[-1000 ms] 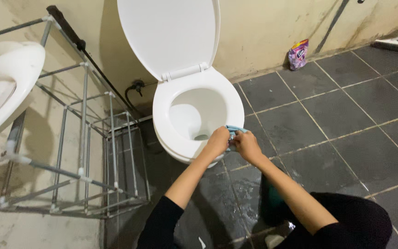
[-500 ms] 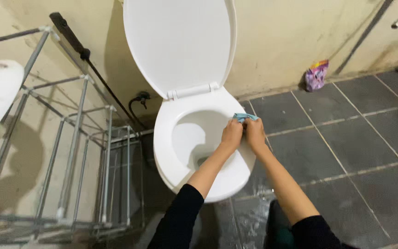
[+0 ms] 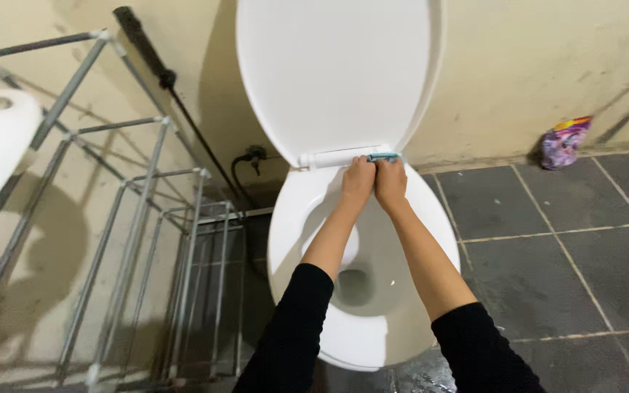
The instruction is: The person cleans a toilet by first scrubbing the bowl with a brush and then wiping the rim and base using a cloth.
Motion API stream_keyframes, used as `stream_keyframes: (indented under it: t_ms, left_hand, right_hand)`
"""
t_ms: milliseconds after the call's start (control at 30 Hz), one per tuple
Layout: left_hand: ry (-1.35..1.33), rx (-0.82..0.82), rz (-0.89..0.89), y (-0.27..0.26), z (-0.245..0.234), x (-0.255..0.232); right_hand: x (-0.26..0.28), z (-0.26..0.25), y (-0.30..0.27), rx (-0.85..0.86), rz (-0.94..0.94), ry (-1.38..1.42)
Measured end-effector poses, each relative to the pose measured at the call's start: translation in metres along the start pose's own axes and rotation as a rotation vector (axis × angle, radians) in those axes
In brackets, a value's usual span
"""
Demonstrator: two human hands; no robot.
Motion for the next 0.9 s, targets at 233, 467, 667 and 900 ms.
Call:
stream_keyframes:
  t_ms: [233, 467, 667, 900]
  left_hand:
    - [-0.125, -0.01, -0.173, -0.033, -0.057, 0.133]
    - [-0.222, -0.009, -0.314, -0.098, -0.111, 0.203]
    - [-0.165, -0.02, -0.395, -0.159, -0.144, 0.19]
    - [-0.08, 0.085, -0.482, -0.25, -0.184, 0.157]
  right_hand:
    - [0.103, 0.079, -0.012, 0.067, -0.108, 0.072]
    - [0.182, 0.088, -0.042, 0.159, -0.105, 0.179]
    - [0.2, 0.063, -0.085, 0.235, -0.249, 0.215]
    - [0.22, 0.01, -0.157, 0.417, -0.201, 0.297]
Point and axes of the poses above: each hand's wrist, its own y-axis towards the middle knuckle, its own z-axis out of the palm, x = y × z, the point moved 2 cm from there along y, towards the middle knuckle, and after that the axes turned 10 degrees about -z, right-handed, at the moved point
